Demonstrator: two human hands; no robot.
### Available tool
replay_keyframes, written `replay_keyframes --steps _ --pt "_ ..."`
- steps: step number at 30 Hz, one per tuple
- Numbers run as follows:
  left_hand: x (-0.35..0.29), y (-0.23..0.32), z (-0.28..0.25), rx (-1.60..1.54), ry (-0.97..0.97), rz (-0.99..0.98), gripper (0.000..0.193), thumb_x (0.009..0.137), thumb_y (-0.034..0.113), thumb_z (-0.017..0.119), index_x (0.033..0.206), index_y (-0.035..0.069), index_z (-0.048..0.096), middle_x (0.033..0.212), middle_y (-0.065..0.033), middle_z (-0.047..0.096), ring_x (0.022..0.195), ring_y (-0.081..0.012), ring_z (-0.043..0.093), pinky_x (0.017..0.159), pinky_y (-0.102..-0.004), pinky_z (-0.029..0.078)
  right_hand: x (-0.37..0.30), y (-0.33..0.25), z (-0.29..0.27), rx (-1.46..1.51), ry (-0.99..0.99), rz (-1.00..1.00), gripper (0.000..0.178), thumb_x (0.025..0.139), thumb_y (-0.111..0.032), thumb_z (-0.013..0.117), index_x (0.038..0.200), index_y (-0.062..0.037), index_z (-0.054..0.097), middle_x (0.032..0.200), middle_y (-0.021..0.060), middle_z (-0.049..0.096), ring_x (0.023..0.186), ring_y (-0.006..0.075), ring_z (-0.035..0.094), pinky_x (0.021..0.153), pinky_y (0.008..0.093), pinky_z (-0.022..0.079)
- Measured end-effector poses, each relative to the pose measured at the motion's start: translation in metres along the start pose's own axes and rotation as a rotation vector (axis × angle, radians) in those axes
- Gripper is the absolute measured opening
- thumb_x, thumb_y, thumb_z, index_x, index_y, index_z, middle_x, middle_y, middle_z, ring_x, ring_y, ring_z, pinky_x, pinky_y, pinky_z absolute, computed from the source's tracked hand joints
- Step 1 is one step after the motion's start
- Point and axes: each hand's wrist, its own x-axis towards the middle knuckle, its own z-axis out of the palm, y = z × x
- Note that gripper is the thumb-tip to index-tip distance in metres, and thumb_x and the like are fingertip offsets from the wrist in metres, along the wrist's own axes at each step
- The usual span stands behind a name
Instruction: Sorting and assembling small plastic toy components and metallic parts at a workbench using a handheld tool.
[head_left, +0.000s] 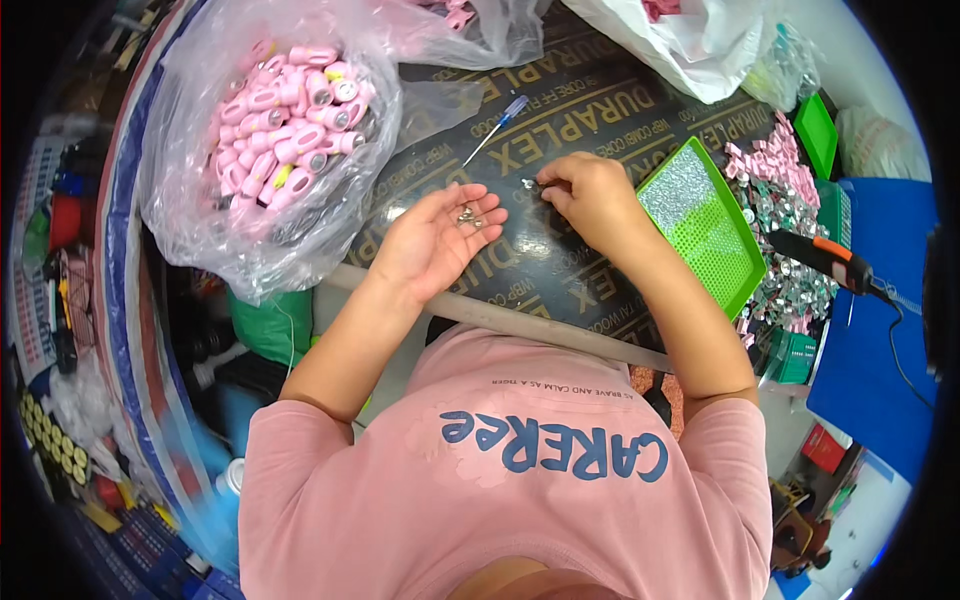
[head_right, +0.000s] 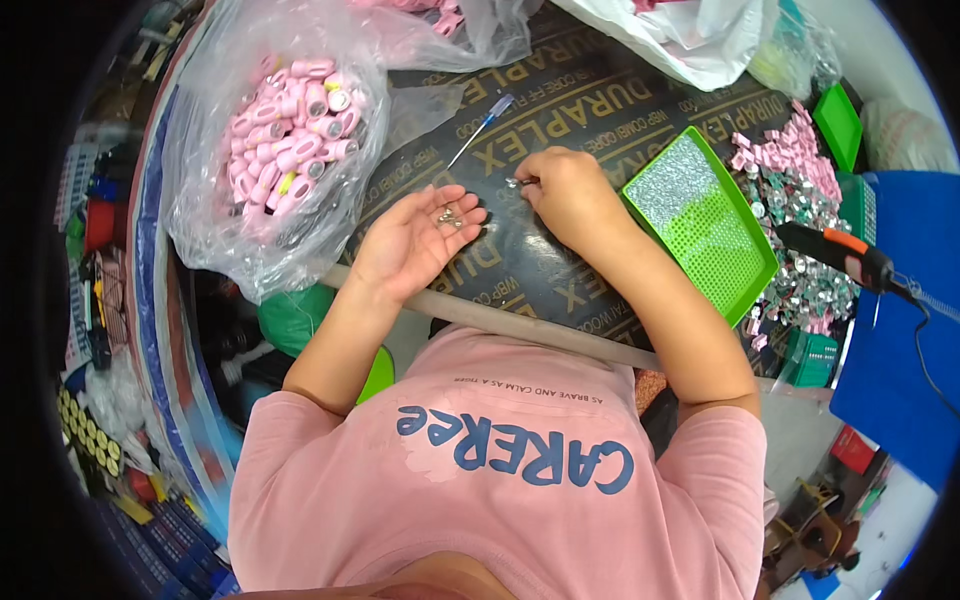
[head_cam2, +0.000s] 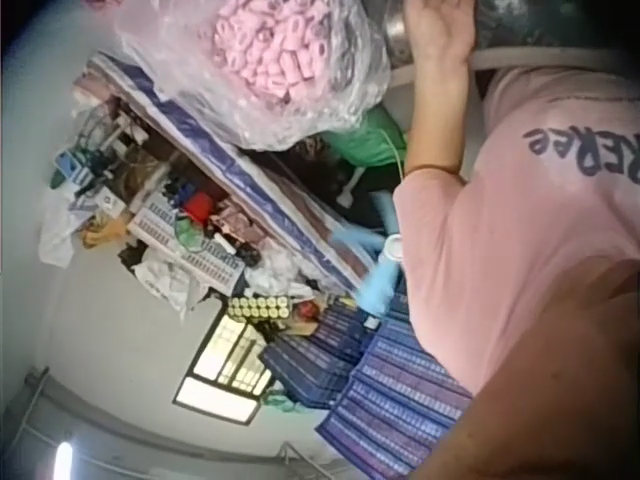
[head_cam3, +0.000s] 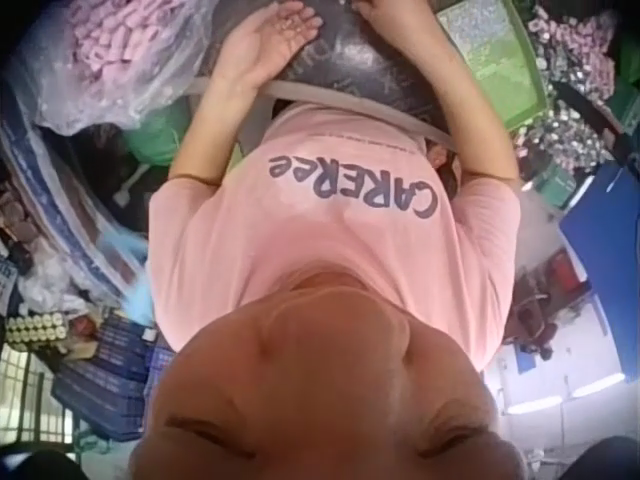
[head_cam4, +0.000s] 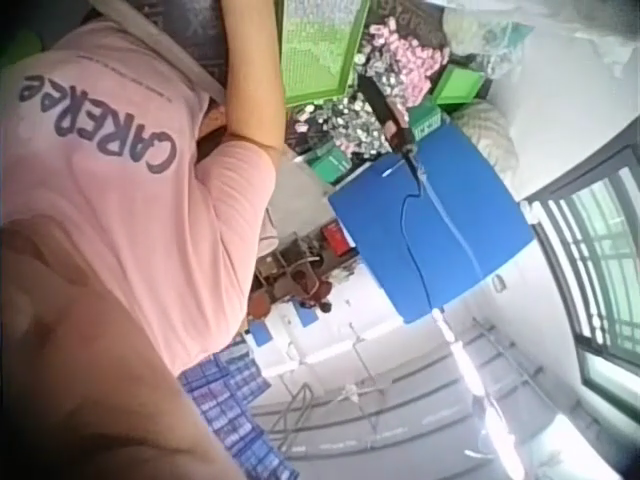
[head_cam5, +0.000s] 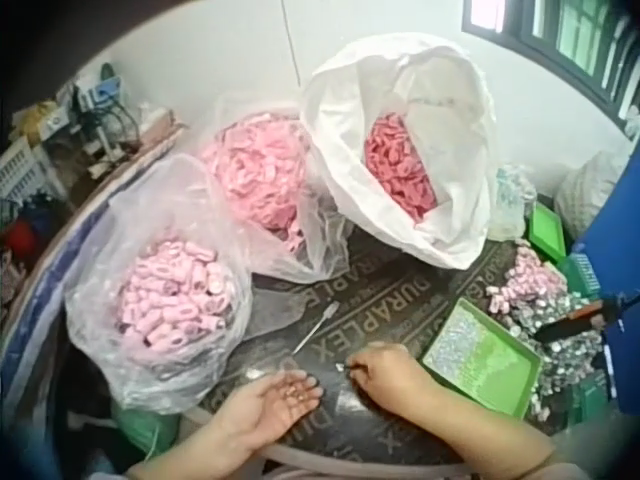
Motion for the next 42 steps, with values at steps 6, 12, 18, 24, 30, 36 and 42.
replay_keyframes --steps 6,12,18,24,30,36,42 --pt "-0.015 -0.001 -0.018 -0.032 -0.019 0.015 0.035 0.104 0.025 0.052 0.119 -0.006 0.059 0.119 -0.02 0.063 0.114 -0.0348 0.063 0.1 -0.0447 0.052 0.009 0.004 0.048 -0.187 0.125 -0.047 0.015 0.08 0.002 0.069 0.095 0.0014 0.072 0.097 0.0208 0.071 0.091 0.0399 0.069 0.083 0.0452 0.055" --pt "-0.04 0.002 -0.042 -0.036 0.03 0.06 0.032 0.103 0.023 0.053 0.117 -0.004 0.061 0.115 -0.0186 0.066 0.11 -0.033 0.064 0.098 -0.0428 0.053 0.016 -0.043 0.091 -0.149 0.163 -0.262 0.007 0.075 0.007 0.056 0.077 0.0026 0.062 0.083 0.0214 0.065 0.084 0.0415 0.066 0.079 0.0493 0.054" --pt "-0.089 0.015 -0.068 -0.066 0.043 0.108 0.03 0.103 0.029 0.055 0.11 0.001 0.063 0.106 -0.0131 0.065 0.099 -0.0253 0.064 0.088 -0.0407 0.054 0.034 -0.07 0.122 0.05 -0.036 -0.331 0.022 0.078 0.005 0.063 0.098 -0.0006 0.07 0.095 0.0216 0.069 0.089 0.0413 0.067 0.081 0.0479 0.054" --pt "-0.148 0.046 -0.136 -0.214 0.092 0.156 0.025 0.102 0.031 0.054 0.092 0.009 0.061 0.082 -0.0031 0.061 0.071 -0.0163 0.059 0.059 -0.0293 0.044 0.045 -0.161 0.136 -0.063 -0.078 -0.547 0.09 0.071 -0.016 0.086 0.149 -0.0221 0.041 0.132 0.0161 0.056 0.095 0.0373 0.069 0.078 0.0454 0.058" --pt "-0.169 0.183 -0.231 -0.289 0.268 0.541 0.009 0.099 0.015 0.055 0.095 0.007 0.057 0.08 -0.0034 0.066 0.072 -0.0159 0.067 0.063 -0.0309 0.055 0.132 -0.173 0.164 0.166 0.105 -0.533 0.013 0.093 -0.014 0.063 0.101 -0.0067 0.07 0.086 0.014 0.071 0.072 0.0192 0.068 0.062 0.0379 0.053" --pt "-0.152 0.363 -0.262 0.034 0.771 0.965 0.015 0.095 0.013 0.052 0.082 0.006 0.051 0.072 -0.0065 0.051 0.059 -0.0194 0.047 0.053 -0.0364 0.042 0.166 -0.181 0.113 0.905 -0.026 -0.128 0.013 0.099 -0.013 0.061 0.091 -0.0021 0.061 0.069 0.0041 0.06 0.054 0.0115 0.057 0.049 0.0249 0.045" --pt "-0.118 0.406 -0.268 0.529 1.116 0.716 0.036 0.103 0.038 0.052 0.095 0.003 0.057 0.084 -0.0089 0.058 0.065 -0.0222 0.052 0.056 -0.0365 0.045 0.122 -0.156 0.105 0.862 -0.12 -0.048 0.014 0.1 -0.014 0.061 0.091 -0.0029 0.061 0.073 0.0039 0.062 0.059 0.0108 0.059 0.053 0.0249 0.048"
